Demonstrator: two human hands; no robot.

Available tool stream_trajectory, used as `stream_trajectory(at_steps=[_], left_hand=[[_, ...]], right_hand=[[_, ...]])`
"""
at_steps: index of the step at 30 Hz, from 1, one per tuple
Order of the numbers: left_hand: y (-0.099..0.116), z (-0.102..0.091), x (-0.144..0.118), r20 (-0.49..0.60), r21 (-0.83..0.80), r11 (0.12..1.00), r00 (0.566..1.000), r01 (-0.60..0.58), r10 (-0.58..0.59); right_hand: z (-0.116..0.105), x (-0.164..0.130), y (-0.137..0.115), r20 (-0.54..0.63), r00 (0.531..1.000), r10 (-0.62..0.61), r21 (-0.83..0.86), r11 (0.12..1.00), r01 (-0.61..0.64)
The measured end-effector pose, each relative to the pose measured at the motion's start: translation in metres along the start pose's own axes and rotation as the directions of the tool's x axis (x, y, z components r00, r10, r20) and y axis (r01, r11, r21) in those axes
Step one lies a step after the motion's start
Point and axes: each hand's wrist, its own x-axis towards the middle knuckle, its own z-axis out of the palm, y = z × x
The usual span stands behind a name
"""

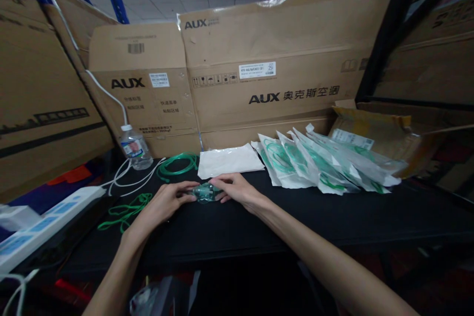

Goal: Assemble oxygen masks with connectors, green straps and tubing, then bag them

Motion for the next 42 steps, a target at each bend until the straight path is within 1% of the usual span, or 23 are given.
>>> stream_trajectory(at_steps=[4, 9, 13, 17, 21, 27, 32, 37, 40, 42], left_hand=[[-0.001, -0.003, 0.002, 0.031, 0.002, 1.000, 1.000, 0.006, -0.006], [-0.007, -0.003, 0.004, 0.046, 0.025, 0.999, 0.999, 0.019, -0.020], [-0.004, -0.008, 0.001, 0.048, 0.044, 0.999, 0.999, 0.018, -0.020], [0.004, -0.012, -0.004, -0.001, 0.103, 0.995, 1.000, -0.004, 0.004], [0.005, -0.007, -0.005, -0.030, 0.152, 0.987, 0.998, -0.047, 0.052], [0.006, 0.001, -0.009, -0.096, 0.220, 0.975, 0.995, -0.012, 0.034], [0.012, 0.005, -0.011, -0.134, 0.275, 0.959, 0.990, 0.068, -0.032], [0.014, 0.008, -0.010, -0.143, 0.283, 0.952, 0.986, 0.119, -0.080], [0.013, 0.010, -0.010, -0.157, 0.277, 0.956, 0.986, 0.099, -0.056], [0.012, 0.013, -0.011, -0.179, 0.276, 0.960, 0.984, 0.058, -0.008]], right_hand=[[0.001, 0.001, -0.002, -0.039, 0.996, 0.082, 0.060, 0.995, -0.079], [-0.001, 0.000, -0.003, -0.061, 0.983, 0.173, 0.091, 0.982, -0.167], [0.001, 0.000, -0.002, -0.098, 0.980, 0.173, 0.091, 0.982, -0.164], [0.005, 0.000, 0.000, -0.128, 0.981, 0.145, 0.073, 0.988, -0.136], [0.007, 0.000, -0.001, -0.132, 0.982, 0.138, 0.058, 0.990, -0.132], [0.005, -0.001, -0.005, -0.087, 0.981, 0.175, 0.031, 0.984, -0.173], [0.007, -0.002, -0.004, -0.091, 0.986, 0.137, -0.050, 0.989, -0.142], [0.002, 0.003, -0.007, -0.047, 0.994, 0.100, -0.207, 0.973, -0.107], [-0.004, 0.008, -0.010, 0.006, 0.997, 0.071, -0.308, 0.949, -0.065], [-0.007, 0.011, -0.009, 0.047, 0.997, 0.058, -0.357, 0.934, -0.037]])
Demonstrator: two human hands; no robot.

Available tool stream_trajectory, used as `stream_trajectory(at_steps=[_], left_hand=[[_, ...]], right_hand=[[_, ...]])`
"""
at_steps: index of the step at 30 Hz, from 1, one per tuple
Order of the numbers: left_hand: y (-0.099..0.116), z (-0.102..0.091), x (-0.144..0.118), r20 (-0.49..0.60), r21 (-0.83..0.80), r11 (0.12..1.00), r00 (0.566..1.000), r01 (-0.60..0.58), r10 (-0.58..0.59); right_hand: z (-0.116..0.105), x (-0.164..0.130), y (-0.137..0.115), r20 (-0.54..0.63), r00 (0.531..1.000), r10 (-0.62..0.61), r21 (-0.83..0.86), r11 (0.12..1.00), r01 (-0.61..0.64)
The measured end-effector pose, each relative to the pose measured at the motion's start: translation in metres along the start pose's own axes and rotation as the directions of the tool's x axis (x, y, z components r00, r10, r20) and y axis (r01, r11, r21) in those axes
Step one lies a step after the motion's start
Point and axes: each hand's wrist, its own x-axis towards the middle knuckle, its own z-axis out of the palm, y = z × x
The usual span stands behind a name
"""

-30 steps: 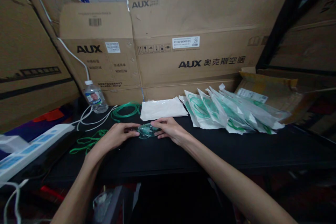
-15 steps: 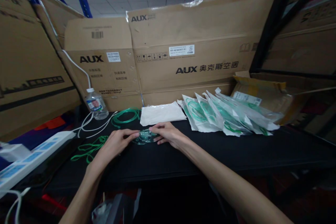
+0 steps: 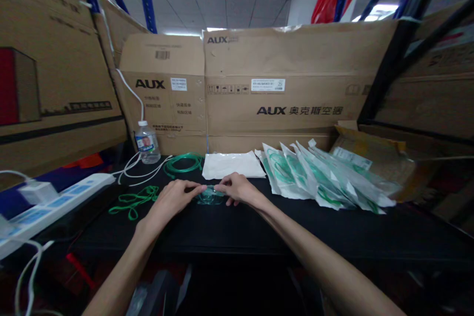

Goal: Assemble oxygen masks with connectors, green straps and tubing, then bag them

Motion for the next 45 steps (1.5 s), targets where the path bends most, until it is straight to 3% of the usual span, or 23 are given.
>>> stream_trajectory(at_steps=[4, 8, 13, 20, 23, 27, 30, 34, 35, 36, 37, 39, 40, 41, 43, 44, 45], left_hand=[[0.001, 0.008, -0.001, -0.065, -0.026, 0.986, 0.984, -0.167, 0.165], [-0.003, 0.012, -0.001, -0.046, -0.057, 0.947, 0.948, -0.317, 0.315], [-0.015, 0.012, 0.006, -0.044, -0.121, 0.936, 0.943, -0.332, 0.329], [-0.031, 0.017, 0.008, -0.088, -0.125, 0.921, 0.929, -0.369, 0.360], [-0.011, 0.018, -0.010, -0.238, -0.098, 0.919, 0.905, -0.383, 0.352], [0.039, 0.034, -0.036, -0.448, -0.160, 0.859, 0.812, -0.486, 0.375], [0.076, 0.058, -0.041, -0.363, -0.281, 0.809, 0.838, -0.516, 0.408], [0.113, 0.086, -0.027, -0.197, -0.357, 0.801, 0.877, -0.481, 0.439], [0.119, 0.091, -0.022, -0.181, -0.345, 0.798, 0.870, -0.493, 0.459], [0.124, 0.094, -0.017, -0.172, -0.325, 0.791, 0.855, -0.518, 0.489], [0.127, 0.097, -0.013, -0.165, -0.302, 0.778, 0.834, -0.550, 0.526], [0.129, 0.100, -0.005, -0.161, -0.257, 0.742, 0.785, -0.619, 0.598], [0.128, 0.101, -0.003, -0.163, -0.238, 0.728, 0.765, -0.643, 0.622], [0.126, 0.101, -0.001, -0.167, -0.221, 0.722, 0.754, -0.656, 0.635], [0.121, 0.100, -0.001, -0.173, -0.194, 0.723, 0.748, -0.664, 0.640], [0.120, 0.099, -0.001, -0.172, -0.186, 0.724, 0.747, -0.665, 0.642], [0.119, 0.098, -0.002, -0.165, -0.183, 0.723, 0.746, -0.666, 0.645]], right_hand=[[-0.001, 0.001, 0.012, 0.037, 0.997, -0.067, -0.023, 0.997, 0.068], [0.000, 0.002, 0.022, -0.024, 0.994, -0.108, 0.026, 0.994, 0.108], [-0.003, 0.002, 0.024, -0.049, 0.991, -0.121, 0.037, 0.992, 0.123], [-0.010, 0.001, 0.021, -0.069, 0.986, -0.150, -0.133, 0.981, 0.140], [-0.007, -0.007, 0.014, -0.134, 0.959, -0.250, -0.243, 0.947, 0.212], [-0.005, -0.035, 0.008, -0.170, 0.890, -0.422, -0.370, 0.865, 0.339], [-0.014, -0.072, 0.019, -0.137, 0.850, -0.509, -0.435, 0.802, 0.410], [-0.052, -0.143, 0.043, -0.236, 0.804, -0.546, -0.521, 0.769, 0.370], [-0.066, -0.163, 0.047, -0.304, 0.764, -0.569, -0.570, 0.751, 0.333], [-0.083, -0.182, 0.049, -0.403, 0.685, -0.607, -0.619, 0.732, 0.285], [-0.101, -0.201, 0.051, -0.492, 0.574, -0.654, -0.670, 0.706, 0.230], [-0.142, -0.233, 0.052, -0.593, 0.379, -0.710, -0.763, 0.646, 0.016], [-0.164, -0.245, 0.054, -0.614, 0.309, -0.726, -0.781, 0.616, -0.106], [-0.184, -0.255, 0.057, -0.627, 0.273, -0.730, -0.779, 0.589, -0.213], [-0.219, -0.262, 0.068, -0.636, 0.303, -0.709, -0.763, 0.523, -0.380], [-0.233, -0.260, 0.074, -0.629, 0.359, -0.689, -0.767, 0.474, -0.433], [-0.243, -0.255, 0.081, -0.606, 0.444, -0.659, -0.785, 0.409, -0.465]])
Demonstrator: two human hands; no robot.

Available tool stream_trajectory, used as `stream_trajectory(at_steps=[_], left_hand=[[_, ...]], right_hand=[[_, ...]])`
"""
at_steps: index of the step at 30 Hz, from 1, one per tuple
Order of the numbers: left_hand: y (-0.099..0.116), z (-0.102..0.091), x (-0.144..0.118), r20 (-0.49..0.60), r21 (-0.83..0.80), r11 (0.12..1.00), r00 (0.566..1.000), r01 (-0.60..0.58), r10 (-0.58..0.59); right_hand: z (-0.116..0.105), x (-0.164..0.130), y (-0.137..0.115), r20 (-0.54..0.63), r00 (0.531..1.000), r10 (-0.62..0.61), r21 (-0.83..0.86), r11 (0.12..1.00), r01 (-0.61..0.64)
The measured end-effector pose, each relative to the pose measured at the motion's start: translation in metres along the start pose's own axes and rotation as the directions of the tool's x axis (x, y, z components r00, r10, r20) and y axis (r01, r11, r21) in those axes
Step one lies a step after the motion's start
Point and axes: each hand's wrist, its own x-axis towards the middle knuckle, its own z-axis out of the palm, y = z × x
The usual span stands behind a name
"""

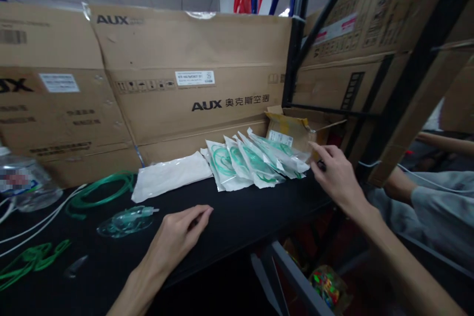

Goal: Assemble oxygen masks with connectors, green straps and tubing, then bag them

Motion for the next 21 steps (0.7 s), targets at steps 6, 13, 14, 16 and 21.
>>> stream_trajectory(at_steps=[6, 13, 14, 16, 21], left_hand=[[0.012, -0.005, 0.001, 0.103, -0.042, 0.998, 0.994, 0.045, -0.040], [0.018, -0.008, -0.004, 0.030, -0.204, 0.963, 0.984, 0.177, -0.174], [0.018, -0.007, -0.004, 0.021, -0.247, 0.945, 0.976, 0.216, -0.218], [0.019, -0.004, -0.001, 0.017, -0.424, 0.847, 0.938, 0.320, -0.346], [0.022, -0.013, 0.034, 0.146, -0.890, 0.298, 0.833, 0.347, -0.534]], right_hand=[[0.045, 0.038, -0.006, 0.123, 0.987, -0.104, -0.092, 0.989, 0.116], [0.040, 0.115, -0.052, -0.088, 0.989, -0.117, -0.122, 0.987, 0.106], [0.037, 0.124, -0.060, -0.118, 0.985, -0.124, -0.110, 0.988, 0.111], [0.033, 0.136, -0.079, -0.176, 0.974, -0.146, -0.075, 0.988, 0.135], [0.023, 0.131, -0.143, -0.267, 0.918, -0.295, 0.006, 0.952, 0.307]])
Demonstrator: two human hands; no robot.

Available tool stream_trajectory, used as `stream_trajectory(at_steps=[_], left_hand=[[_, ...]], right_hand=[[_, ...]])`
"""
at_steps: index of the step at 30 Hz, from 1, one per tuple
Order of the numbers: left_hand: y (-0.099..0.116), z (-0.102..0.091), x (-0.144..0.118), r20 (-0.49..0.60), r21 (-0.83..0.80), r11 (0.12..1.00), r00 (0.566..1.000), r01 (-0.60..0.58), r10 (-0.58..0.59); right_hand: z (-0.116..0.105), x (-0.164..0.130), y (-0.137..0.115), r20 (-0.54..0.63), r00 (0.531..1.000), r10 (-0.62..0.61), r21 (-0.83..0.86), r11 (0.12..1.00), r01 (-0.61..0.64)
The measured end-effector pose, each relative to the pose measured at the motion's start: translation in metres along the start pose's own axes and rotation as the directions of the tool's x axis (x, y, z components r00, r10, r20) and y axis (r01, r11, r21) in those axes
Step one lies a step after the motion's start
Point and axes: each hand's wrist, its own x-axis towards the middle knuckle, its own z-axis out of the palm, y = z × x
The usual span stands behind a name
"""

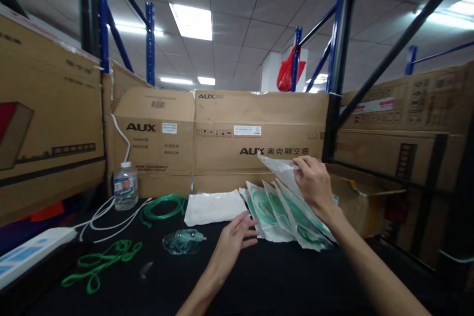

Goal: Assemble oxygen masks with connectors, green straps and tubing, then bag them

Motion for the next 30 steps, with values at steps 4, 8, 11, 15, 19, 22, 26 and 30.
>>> stream_trajectory(at_steps=[4, 8, 11, 15, 19, 22, 26, 30], left_hand=[[0.034, 0.002, 0.030, 0.065, -0.529, 0.839, 0.991, 0.132, -0.115], [0.043, -0.004, 0.049, 0.019, -0.571, 0.816, 0.995, 0.087, -0.093], [0.038, -0.006, 0.054, -0.048, -0.573, 0.819, 0.999, -0.009, -0.023], [0.034, -0.011, 0.063, -0.144, -0.555, 0.826, 0.989, -0.096, 0.018], [0.033, -0.018, 0.078, -0.223, -0.515, 0.845, 0.974, -0.145, 0.031], [0.030, -0.022, 0.086, -0.264, -0.463, 0.868, 0.963, -0.180, 0.059], [0.026, -0.028, 0.087, -0.286, -0.359, 0.903, 0.949, -0.236, 0.134], [0.026, -0.032, 0.086, -0.283, -0.206, 0.935, 0.932, -0.289, 0.226]], right_hand=[[-0.001, -0.018, -0.061, 0.010, 0.978, -0.210, 0.110, 0.972, 0.208], [0.001, -0.041, -0.099, -0.038, 0.947, -0.318, 0.209, 0.925, 0.319], [-0.001, -0.056, -0.111, -0.131, 0.960, -0.246, 0.287, 0.918, 0.274], [-0.007, -0.077, -0.120, -0.167, 0.927, 0.337, 0.681, 0.719, -0.139], [-0.003, -0.090, -0.128, 0.485, 0.692, 0.535, 0.825, -0.017, -0.565], [0.006, -0.092, -0.136, 0.684, 0.603, 0.411, 0.723, -0.272, -0.635], [0.016, -0.092, -0.149, 0.789, 0.518, 0.330, 0.611, -0.507, -0.608], [0.022, -0.093, -0.160, 0.833, 0.500, 0.236, 0.515, -0.662, -0.545]])
